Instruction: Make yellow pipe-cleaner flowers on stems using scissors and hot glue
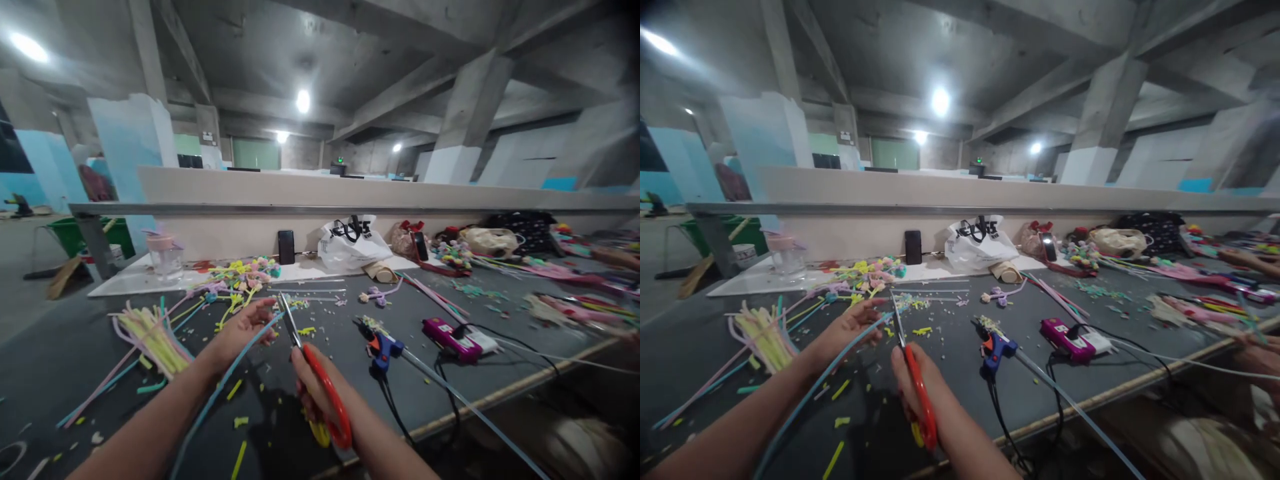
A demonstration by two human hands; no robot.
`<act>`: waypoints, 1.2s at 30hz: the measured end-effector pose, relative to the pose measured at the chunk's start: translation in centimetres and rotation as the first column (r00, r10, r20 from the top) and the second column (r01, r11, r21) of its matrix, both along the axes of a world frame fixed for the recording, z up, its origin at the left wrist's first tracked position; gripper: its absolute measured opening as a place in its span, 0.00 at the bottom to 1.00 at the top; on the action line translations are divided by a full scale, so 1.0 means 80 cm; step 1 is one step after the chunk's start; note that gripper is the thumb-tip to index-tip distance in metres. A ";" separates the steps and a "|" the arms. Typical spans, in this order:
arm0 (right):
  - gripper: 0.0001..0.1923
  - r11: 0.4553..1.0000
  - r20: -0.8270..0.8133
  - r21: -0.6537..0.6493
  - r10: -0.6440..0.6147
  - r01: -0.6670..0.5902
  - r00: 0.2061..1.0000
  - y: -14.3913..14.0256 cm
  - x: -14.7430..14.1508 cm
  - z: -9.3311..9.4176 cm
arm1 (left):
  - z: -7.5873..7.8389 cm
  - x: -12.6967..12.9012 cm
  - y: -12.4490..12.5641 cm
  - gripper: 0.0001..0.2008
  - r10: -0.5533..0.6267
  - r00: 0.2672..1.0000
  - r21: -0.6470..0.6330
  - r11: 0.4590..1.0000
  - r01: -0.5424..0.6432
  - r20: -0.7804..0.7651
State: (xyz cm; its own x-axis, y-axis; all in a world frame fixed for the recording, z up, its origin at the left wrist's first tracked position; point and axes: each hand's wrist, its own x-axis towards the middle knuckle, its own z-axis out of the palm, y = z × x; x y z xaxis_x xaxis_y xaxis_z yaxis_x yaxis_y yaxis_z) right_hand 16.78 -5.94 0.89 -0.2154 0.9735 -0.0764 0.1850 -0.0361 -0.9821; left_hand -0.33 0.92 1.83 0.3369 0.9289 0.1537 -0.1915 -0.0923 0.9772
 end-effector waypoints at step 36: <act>0.14 0.960 0.856 0.112 0.038 -0.256 0.516 0.010 0.026 -0.001 | -0.040 0.009 -0.012 0.08 0.018 0.985 -0.581 0.809 0.086 0.171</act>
State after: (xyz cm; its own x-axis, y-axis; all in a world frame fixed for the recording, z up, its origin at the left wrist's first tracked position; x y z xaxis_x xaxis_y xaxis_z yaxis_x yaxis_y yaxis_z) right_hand 18.84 -5.13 0.85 -0.2981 0.9477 -0.1140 0.9076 0.2444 -0.3414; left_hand 0.39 -0.07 -1.37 0.3893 0.8480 -0.3597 -0.3418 0.4956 0.7985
